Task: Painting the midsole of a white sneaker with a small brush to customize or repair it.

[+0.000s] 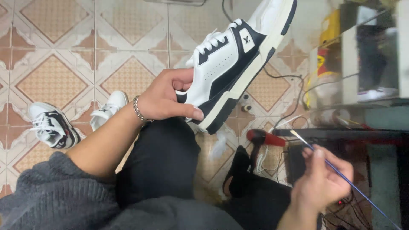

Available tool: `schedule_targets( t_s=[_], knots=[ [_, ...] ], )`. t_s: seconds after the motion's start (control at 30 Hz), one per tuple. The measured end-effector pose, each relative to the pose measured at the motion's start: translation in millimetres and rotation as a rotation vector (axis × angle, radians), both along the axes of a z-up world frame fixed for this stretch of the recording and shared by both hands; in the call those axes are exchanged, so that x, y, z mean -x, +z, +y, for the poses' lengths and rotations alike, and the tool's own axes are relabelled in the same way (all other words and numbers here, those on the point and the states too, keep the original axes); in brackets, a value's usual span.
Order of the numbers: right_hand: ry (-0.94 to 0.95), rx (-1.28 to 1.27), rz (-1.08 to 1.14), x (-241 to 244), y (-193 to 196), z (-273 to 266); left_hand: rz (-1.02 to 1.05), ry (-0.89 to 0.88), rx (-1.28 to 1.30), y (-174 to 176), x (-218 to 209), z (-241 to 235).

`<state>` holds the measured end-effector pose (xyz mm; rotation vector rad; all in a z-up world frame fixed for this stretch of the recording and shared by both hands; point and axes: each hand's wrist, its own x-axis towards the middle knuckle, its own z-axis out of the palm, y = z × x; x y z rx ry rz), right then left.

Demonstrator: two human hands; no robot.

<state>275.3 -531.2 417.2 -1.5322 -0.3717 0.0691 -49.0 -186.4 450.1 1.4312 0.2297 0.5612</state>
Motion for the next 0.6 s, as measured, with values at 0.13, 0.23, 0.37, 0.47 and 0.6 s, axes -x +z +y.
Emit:
schedule_targets(
  t_s=[0.13,0.23,0.37,0.47,0.6],
  knots=[
    [-0.016,-0.049,0.014,4,1,15,0.003,0.021,-0.033,46,-7,-31],
    [0.050,-0.046,-0.082,-14,-15,9,-0.097,0.064,0.113,18,-29,-35],
    [0.013,-0.070,-0.129,-13,-9,9,-0.126,0.123,0.238,75,-57,-64],
    [-0.023,-0.073,-0.142,-16,-10,4,-0.135,0.150,0.267,97,-88,-70],
    [-0.031,-0.052,-0.121,-15,-7,-2,-0.188,0.155,0.358,101,-135,-67]
  ],
)
